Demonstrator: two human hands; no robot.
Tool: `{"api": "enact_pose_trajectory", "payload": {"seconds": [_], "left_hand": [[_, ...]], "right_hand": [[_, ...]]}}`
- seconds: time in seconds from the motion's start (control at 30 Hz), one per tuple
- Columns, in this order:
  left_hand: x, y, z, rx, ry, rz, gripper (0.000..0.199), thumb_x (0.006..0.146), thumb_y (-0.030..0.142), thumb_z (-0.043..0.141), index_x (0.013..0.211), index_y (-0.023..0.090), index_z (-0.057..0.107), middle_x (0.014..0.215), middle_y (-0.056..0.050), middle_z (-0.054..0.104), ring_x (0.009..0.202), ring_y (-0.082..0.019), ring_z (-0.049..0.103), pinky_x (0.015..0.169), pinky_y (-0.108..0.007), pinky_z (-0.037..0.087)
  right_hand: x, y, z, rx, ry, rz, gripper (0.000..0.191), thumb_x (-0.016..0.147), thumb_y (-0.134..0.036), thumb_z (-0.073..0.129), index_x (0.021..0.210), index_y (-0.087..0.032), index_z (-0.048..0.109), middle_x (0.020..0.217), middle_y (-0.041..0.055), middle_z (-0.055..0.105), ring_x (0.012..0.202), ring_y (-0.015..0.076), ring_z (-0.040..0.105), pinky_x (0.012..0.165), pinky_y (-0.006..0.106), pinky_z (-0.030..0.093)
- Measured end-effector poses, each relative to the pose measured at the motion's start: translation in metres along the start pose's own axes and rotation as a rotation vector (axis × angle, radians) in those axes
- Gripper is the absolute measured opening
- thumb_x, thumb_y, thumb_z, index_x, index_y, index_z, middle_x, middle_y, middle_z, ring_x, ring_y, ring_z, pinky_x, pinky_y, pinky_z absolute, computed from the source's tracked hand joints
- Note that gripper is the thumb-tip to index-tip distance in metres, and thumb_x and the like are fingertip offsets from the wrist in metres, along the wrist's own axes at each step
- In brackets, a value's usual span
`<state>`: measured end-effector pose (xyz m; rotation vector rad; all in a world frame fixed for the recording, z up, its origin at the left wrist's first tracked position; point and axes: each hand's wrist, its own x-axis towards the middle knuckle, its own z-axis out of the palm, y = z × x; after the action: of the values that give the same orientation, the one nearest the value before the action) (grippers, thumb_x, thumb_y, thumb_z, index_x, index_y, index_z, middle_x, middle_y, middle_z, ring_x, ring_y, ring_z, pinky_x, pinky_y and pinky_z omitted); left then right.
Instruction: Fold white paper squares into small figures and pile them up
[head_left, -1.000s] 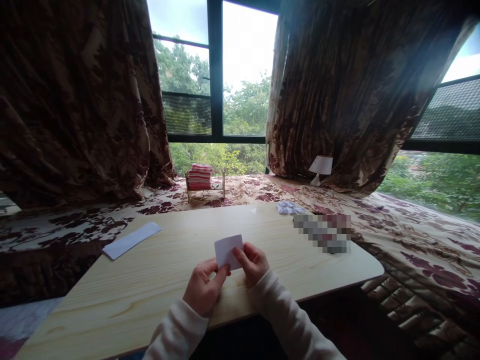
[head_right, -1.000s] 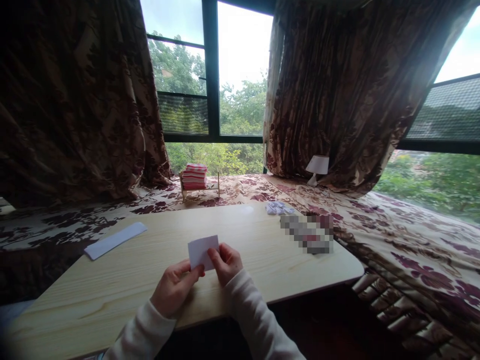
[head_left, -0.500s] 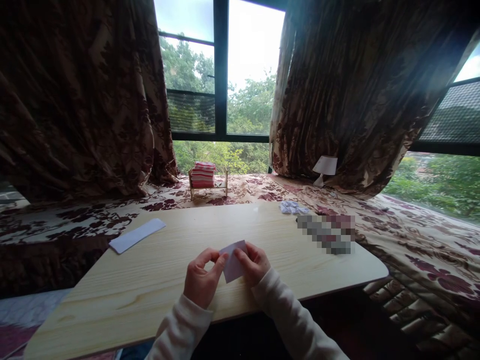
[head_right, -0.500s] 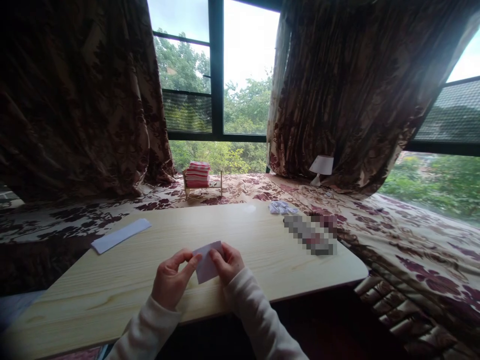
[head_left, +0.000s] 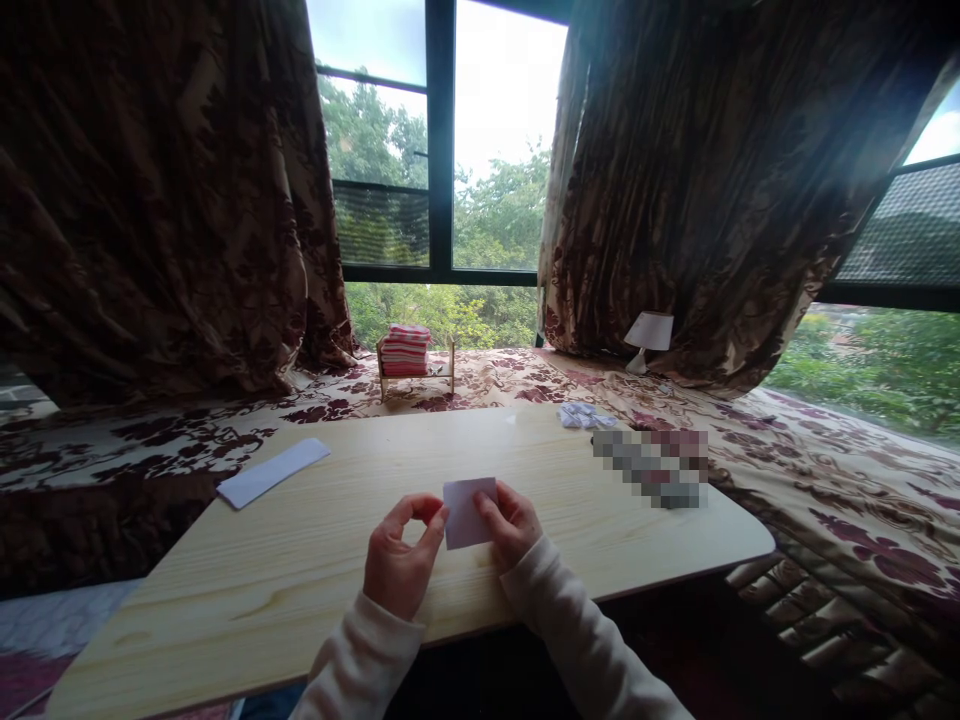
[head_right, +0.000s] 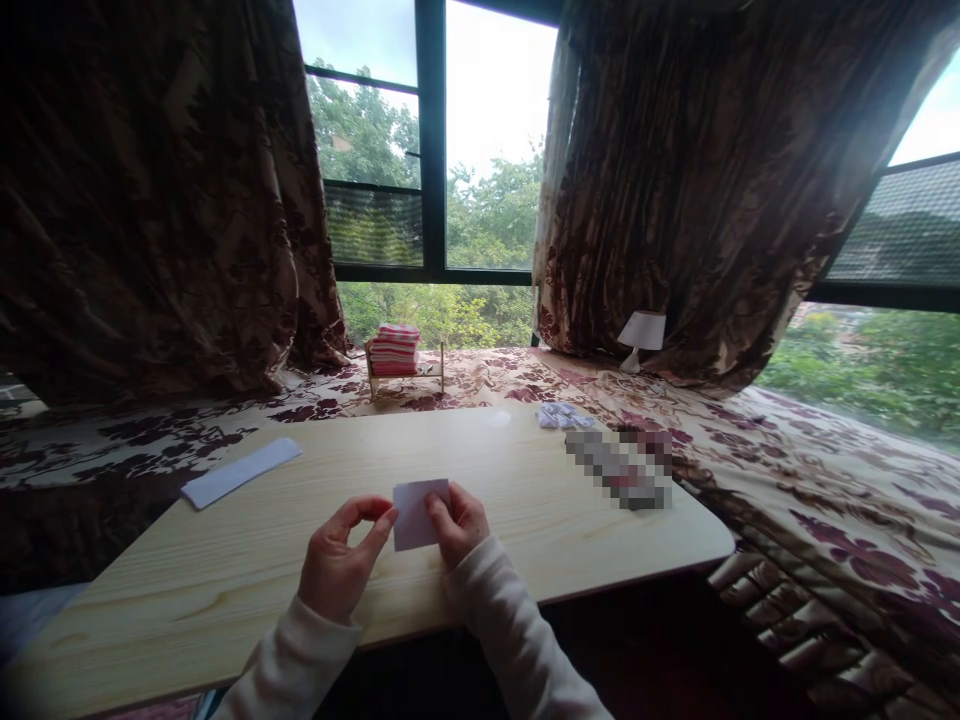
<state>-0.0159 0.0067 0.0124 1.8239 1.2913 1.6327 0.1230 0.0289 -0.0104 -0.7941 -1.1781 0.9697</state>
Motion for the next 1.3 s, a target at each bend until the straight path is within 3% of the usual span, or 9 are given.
{"api": "enact_pose_trajectory", "payload": {"seconds": [0.2,0.37,0.5,0.6,0.67,0.87,1.3], "left_hand": [[0.001,0.003,0.000,0.040,-0.055,0.102,0.006,0.074,0.023,0.057,0.073,0.018,0.060,0.068,0.001,0.060,0.066,-0.013,0.058,0.065,-0.023,0.047],[0.002,0.001,0.000,-0.006,-0.079,0.127,0.013,0.077,0.022,0.054,0.072,0.018,0.065,0.083,-0.004,0.066,0.080,-0.016,0.061,0.073,-0.024,0.048],[0.001,-0.004,0.001,0.014,-0.070,0.151,0.011,0.076,0.021,0.057,0.070,0.018,0.066,0.081,-0.004,0.066,0.077,-0.016,0.061,0.070,-0.025,0.049],[0.001,-0.004,0.002,0.028,-0.090,0.180,0.011,0.076,0.020,0.057,0.070,0.017,0.066,0.079,-0.004,0.066,0.075,-0.016,0.061,0.069,-0.026,0.050],[0.000,-0.002,0.002,0.028,-0.096,0.187,0.012,0.076,0.020,0.056,0.069,0.018,0.065,0.077,-0.004,0.065,0.074,-0.016,0.061,0.068,-0.026,0.050],[-0.001,0.003,0.000,0.044,-0.066,0.152,0.011,0.075,0.024,0.057,0.067,0.018,0.062,0.075,-0.002,0.066,0.072,-0.016,0.062,0.068,-0.024,0.049],[-0.003,0.000,0.000,0.060,-0.025,0.036,0.011,0.072,0.028,0.061,0.069,0.018,0.062,0.064,0.001,0.066,0.061,-0.014,0.061,0.059,-0.021,0.049]], "right_hand": [[-0.002,-0.004,0.004,-0.014,-0.042,-0.027,0.024,0.075,-0.039,0.057,0.078,-0.016,0.063,0.064,0.0017,0.061,0.056,0.0131,0.052,0.053,0.025,0.043],[-0.002,-0.003,0.003,-0.072,-0.043,-0.067,0.018,0.076,-0.032,0.054,0.086,-0.018,0.059,0.067,0.0015,0.059,0.059,0.0134,0.053,0.052,0.024,0.043],[-0.002,-0.007,-0.002,-0.276,0.036,-0.256,0.031,0.072,-0.021,0.055,0.104,-0.021,0.055,0.095,0.0061,0.057,0.080,0.0165,0.056,0.059,0.024,0.046],[-0.002,-0.013,-0.003,-0.379,-0.036,-0.433,0.020,0.072,-0.016,0.054,0.090,-0.020,0.062,0.099,0.0074,0.054,0.090,0.0191,0.054,0.075,0.031,0.046],[-0.001,-0.015,-0.002,-0.388,-0.055,-0.471,0.012,0.072,-0.015,0.055,0.080,-0.019,0.063,0.090,0.0066,0.055,0.087,0.0188,0.054,0.075,0.032,0.046],[0.001,-0.007,-0.001,-0.375,-0.037,-0.357,0.005,0.073,-0.019,0.056,0.070,-0.018,0.060,0.076,0.0048,0.058,0.071,0.0160,0.055,0.057,0.026,0.045],[-0.003,-0.015,-0.002,-0.391,-0.052,-0.316,0.005,0.072,-0.018,0.058,0.068,-0.016,0.060,0.073,0.0050,0.061,0.066,0.0147,0.055,0.057,0.026,0.045]]}}
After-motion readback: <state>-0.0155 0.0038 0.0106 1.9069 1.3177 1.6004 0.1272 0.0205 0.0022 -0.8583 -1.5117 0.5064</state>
